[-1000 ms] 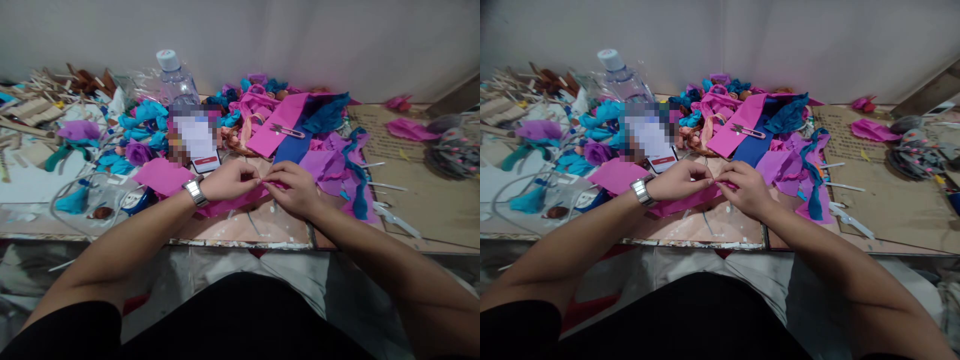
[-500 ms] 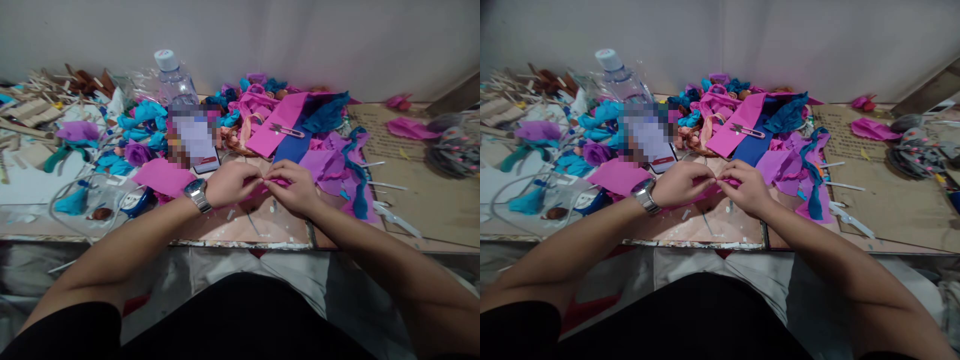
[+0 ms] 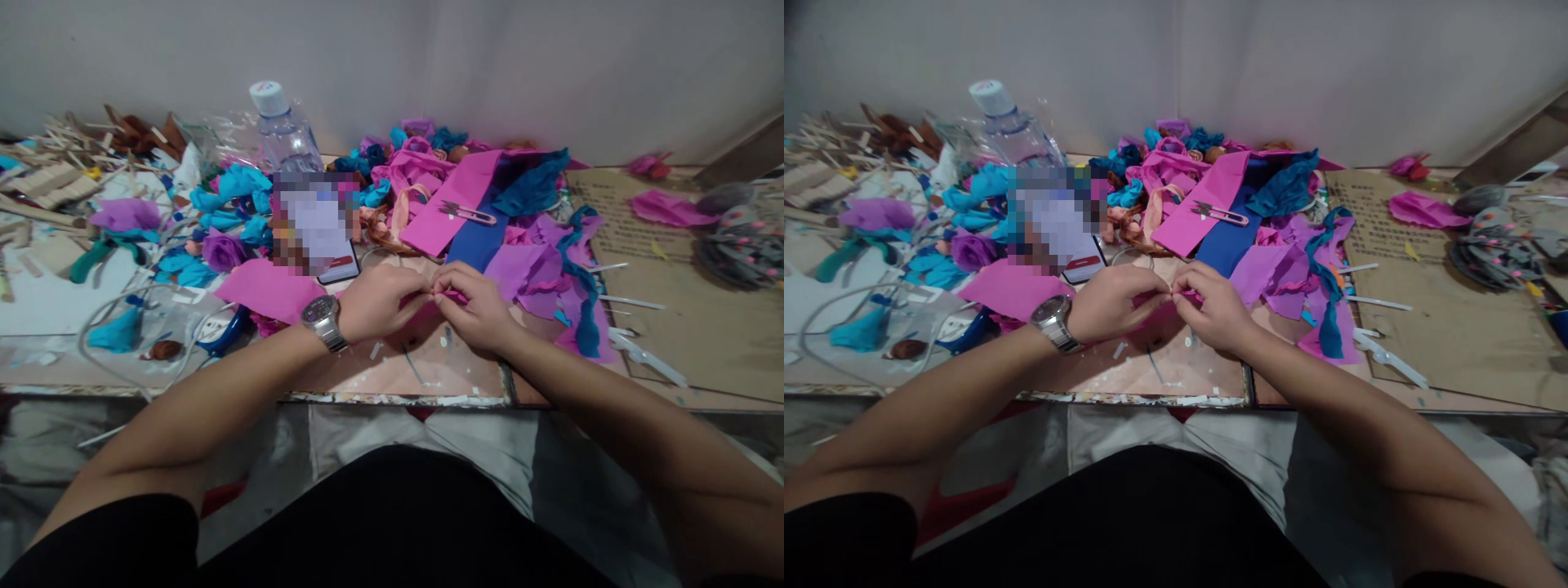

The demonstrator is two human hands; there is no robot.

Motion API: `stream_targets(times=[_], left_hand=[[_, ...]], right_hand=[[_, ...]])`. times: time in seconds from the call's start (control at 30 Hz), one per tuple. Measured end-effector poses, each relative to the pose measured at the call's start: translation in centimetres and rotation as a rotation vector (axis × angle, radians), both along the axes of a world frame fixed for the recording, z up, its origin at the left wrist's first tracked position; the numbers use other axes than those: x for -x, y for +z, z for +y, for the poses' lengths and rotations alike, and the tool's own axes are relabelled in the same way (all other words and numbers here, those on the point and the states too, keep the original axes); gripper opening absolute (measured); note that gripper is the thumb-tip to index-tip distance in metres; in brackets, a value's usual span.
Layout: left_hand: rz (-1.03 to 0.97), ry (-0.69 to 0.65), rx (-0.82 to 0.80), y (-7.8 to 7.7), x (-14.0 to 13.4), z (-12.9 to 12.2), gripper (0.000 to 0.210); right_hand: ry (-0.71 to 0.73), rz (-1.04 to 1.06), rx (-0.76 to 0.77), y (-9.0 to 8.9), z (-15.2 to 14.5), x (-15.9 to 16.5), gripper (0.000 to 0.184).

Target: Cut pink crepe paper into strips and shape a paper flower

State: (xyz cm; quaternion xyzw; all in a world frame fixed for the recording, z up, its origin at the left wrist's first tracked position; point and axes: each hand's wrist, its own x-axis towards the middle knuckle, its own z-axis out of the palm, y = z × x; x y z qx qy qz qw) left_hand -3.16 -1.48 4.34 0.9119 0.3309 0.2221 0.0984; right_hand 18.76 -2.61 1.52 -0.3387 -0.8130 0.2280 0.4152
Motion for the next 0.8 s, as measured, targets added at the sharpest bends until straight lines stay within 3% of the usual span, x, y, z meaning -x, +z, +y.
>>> stream_targets(times=[0.43,0.63,0.8], left_hand=[[0.065,-0.011,0.001,0.1,0.2,0.3,0.027],[0.117,0.234,-0.132,0.7,-0.1,-0.8,0.031],[0.111,0.337,-0.147,0.9,-0.3,-1.2,0.035]], right_hand=[[0.009,0.003,-0.012,-0.1,0.2,-0.1,0.009],[0.005,-0.003,0.003,-0.1,0.2,0.0,0.012],[-0.011,0.002,0.023,-0.1,0.2,-0.1,0.013]])
